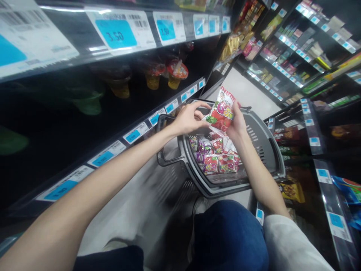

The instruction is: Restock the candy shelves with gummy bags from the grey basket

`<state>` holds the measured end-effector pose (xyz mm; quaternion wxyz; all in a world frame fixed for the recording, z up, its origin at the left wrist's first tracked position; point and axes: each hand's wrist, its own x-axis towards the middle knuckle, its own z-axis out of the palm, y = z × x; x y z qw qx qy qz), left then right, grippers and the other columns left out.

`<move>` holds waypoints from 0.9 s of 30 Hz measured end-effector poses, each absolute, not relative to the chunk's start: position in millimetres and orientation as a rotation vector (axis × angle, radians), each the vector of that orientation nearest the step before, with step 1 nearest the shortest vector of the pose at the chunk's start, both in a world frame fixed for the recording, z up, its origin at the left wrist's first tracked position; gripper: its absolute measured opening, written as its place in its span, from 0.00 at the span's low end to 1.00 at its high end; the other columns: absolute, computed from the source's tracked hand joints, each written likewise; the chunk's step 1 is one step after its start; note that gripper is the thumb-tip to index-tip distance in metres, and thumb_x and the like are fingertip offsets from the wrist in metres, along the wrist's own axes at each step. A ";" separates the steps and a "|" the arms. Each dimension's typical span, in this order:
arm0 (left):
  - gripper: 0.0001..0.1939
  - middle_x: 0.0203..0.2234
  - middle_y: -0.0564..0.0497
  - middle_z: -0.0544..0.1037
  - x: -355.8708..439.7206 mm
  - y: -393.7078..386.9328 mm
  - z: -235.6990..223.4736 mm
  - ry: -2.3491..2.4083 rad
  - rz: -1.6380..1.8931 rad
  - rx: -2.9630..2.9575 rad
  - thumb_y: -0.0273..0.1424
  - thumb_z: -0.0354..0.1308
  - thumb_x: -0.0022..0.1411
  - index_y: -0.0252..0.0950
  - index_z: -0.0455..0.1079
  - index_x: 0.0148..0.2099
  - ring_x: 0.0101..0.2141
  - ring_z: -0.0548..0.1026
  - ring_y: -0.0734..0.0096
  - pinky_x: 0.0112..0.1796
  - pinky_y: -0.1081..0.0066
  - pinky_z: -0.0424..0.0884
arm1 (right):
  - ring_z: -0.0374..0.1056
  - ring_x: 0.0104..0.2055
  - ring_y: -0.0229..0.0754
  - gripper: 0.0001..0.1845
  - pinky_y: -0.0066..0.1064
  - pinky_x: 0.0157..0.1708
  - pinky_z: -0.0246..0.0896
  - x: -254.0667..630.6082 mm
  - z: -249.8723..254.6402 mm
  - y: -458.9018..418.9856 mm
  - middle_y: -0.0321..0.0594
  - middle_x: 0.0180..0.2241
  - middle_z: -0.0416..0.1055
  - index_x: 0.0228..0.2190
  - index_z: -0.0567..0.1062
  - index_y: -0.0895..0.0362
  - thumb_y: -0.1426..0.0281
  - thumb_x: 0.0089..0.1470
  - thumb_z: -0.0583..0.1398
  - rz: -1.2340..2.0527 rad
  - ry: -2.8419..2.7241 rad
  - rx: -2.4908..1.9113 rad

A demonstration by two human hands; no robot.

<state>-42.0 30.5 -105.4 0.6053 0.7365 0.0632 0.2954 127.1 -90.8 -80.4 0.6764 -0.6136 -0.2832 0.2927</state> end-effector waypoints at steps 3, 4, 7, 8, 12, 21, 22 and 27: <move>0.29 0.27 0.52 0.78 -42.1 29.2 -105.2 0.143 0.699 1.697 0.30 0.69 0.50 0.35 0.69 0.54 0.30 0.76 0.72 0.35 0.71 0.72 | 0.68 0.57 0.56 0.35 0.55 0.52 0.69 121.4 -76.9 -91.0 0.43 0.52 0.75 0.49 0.76 0.48 0.40 0.46 0.65 0.636 -0.645 -1.372; 0.28 0.27 0.53 0.77 -42.0 28.8 -105.1 0.153 0.718 1.690 0.30 0.69 0.50 0.35 0.69 0.54 0.30 0.75 0.73 0.35 0.72 0.72 | 0.68 0.58 0.56 0.34 0.54 0.52 0.69 120.2 -76.0 -91.1 0.43 0.52 0.75 0.49 0.76 0.48 0.41 0.45 0.65 0.627 -0.652 -1.363; 0.25 0.30 0.53 0.76 -40.3 28.0 -104.9 0.209 0.799 1.642 0.27 0.67 0.50 0.36 0.69 0.52 0.31 0.75 0.75 0.34 0.74 0.71 | 0.67 0.58 0.56 0.33 0.54 0.53 0.69 118.7 -73.6 -91.4 0.41 0.51 0.75 0.48 0.77 0.47 0.43 0.44 0.67 0.587 -0.681 -1.330; 0.25 0.30 0.53 0.76 -39.4 28.0 -105.0 0.228 0.822 1.610 0.27 0.67 0.51 0.37 0.68 0.52 0.31 0.74 0.75 0.34 0.75 0.70 | 0.67 0.59 0.56 0.33 0.55 0.53 0.69 118.6 -73.0 -91.3 0.40 0.51 0.76 0.48 0.77 0.46 0.43 0.44 0.67 0.571 -0.695 -1.325; 0.23 0.33 0.54 0.75 -35.7 29.6 -106.5 0.272 0.853 1.484 0.26 0.65 0.53 0.39 0.67 0.52 0.29 0.74 0.78 0.33 0.76 0.69 | 0.66 0.60 0.54 0.31 0.56 0.54 0.67 117.3 -71.1 -91.1 0.37 0.52 0.75 0.49 0.76 0.42 0.43 0.45 0.66 0.506 -0.742 -1.340; 0.37 0.31 0.51 0.81 -39.7 28.2 -106.3 0.166 0.668 1.710 0.31 0.71 0.48 0.38 0.64 0.60 0.33 0.79 0.65 0.42 0.65 0.74 | 0.65 0.61 0.57 0.32 0.56 0.52 0.70 114.6 -71.5 -91.0 0.38 0.52 0.75 0.48 0.76 0.45 0.40 0.46 0.64 0.515 -0.730 -1.338; 0.37 0.30 0.52 0.81 -40.2 28.1 -106.2 0.176 0.674 1.740 0.31 0.72 0.48 0.39 0.65 0.60 0.32 0.79 0.66 0.42 0.64 0.74 | 0.65 0.60 0.56 0.32 0.56 0.52 0.70 114.4 -71.9 -91.0 0.38 0.52 0.75 0.48 0.76 0.44 0.40 0.47 0.63 0.514 -0.737 -1.353; 0.36 0.28 0.53 0.81 -41.3 28.8 -106.2 0.219 0.719 1.765 0.29 0.69 0.50 0.40 0.66 0.61 0.28 0.77 0.67 0.41 0.64 0.72 | 0.67 0.59 0.57 0.31 0.56 0.51 0.70 114.3 -73.5 -90.5 0.37 0.52 0.75 0.49 0.76 0.43 0.41 0.47 0.64 0.527 -0.751 -1.334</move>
